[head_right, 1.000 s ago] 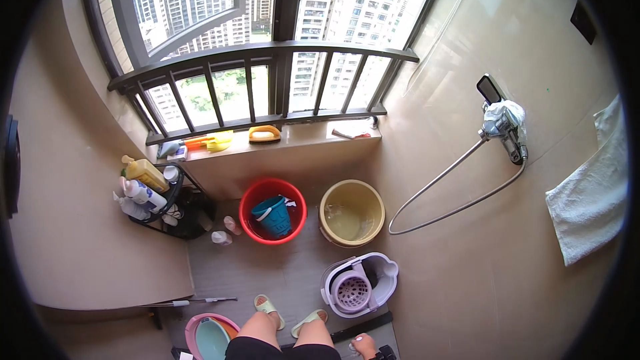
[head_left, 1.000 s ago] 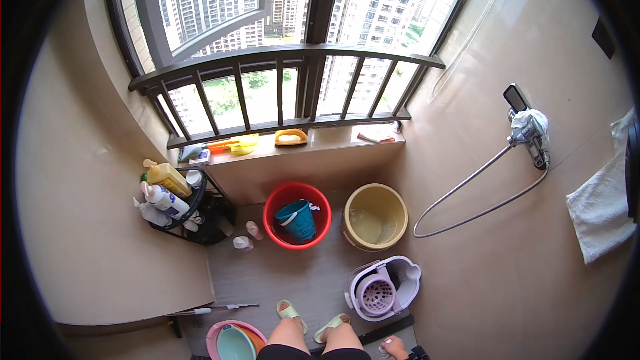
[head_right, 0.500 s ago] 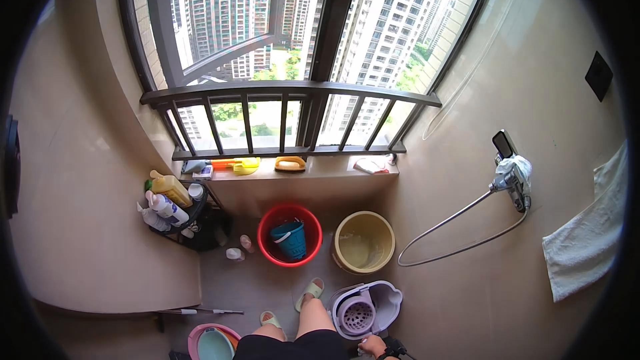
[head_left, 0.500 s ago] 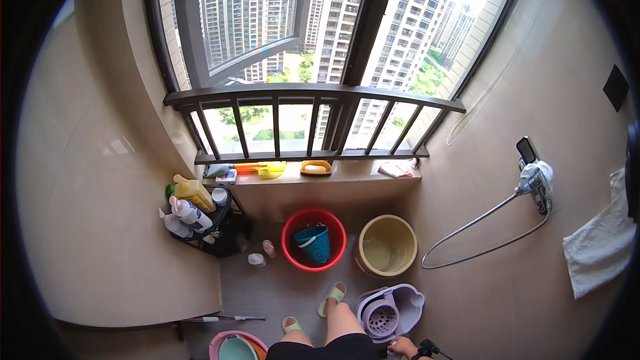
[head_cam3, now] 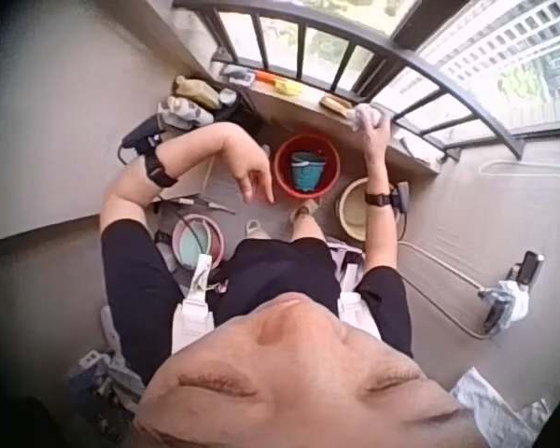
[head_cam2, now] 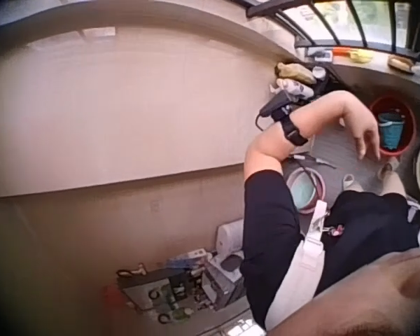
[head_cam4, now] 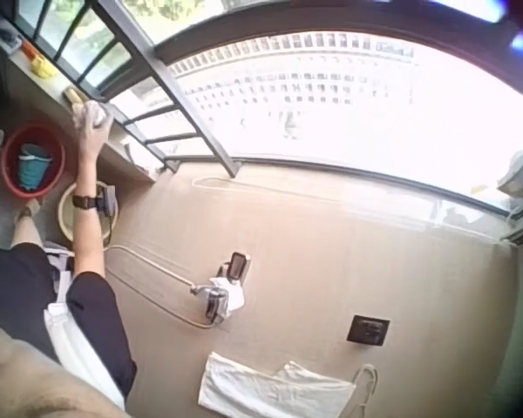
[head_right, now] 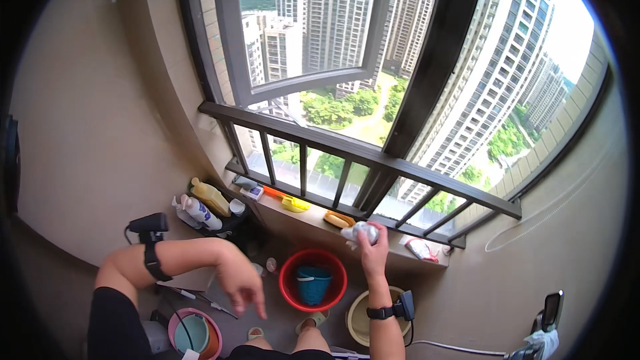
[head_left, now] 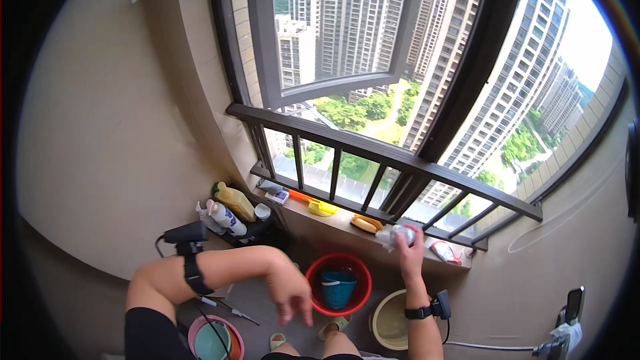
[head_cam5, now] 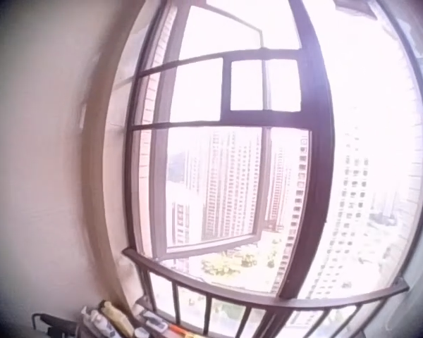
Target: Cleaning window glass and frames using a wet cloth and organizing cleaning supplies in a bathroom balcony area.
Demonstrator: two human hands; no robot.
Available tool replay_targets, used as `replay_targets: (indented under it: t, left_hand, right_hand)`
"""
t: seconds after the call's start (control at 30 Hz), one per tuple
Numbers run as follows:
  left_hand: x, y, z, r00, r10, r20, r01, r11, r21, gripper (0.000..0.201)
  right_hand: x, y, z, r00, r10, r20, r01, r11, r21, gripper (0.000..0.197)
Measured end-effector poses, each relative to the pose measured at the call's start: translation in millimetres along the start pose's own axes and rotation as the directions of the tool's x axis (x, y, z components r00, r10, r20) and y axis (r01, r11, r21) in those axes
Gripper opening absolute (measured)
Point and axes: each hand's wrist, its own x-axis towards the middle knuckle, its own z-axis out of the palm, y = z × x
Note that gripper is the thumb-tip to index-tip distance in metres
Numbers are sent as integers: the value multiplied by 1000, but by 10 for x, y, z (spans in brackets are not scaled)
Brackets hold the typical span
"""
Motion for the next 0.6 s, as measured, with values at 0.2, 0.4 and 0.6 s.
replay_targets:
  t: [0.2, 0.4, 0.6]
  left_hand:
    - [231, 868, -1037, 758, 473, -449, -233, 840, 491, 60]
    - [-465, 720, -1179, 771, 209, -602, 1, 945, 328, 47]
    - [-1140, 681, -1449, 613, 40, -789, 310, 906, 287, 40]
  right_hand:
    - [1305, -1056, 614, 696, -717, 47, 627, 575, -525, 32]
    - [1517, -660, 1629, 741, -642, 200, 598, 494, -632, 36]
    - [1774, -756, 2995, 619, -600, 507, 785, 459, -416, 43]
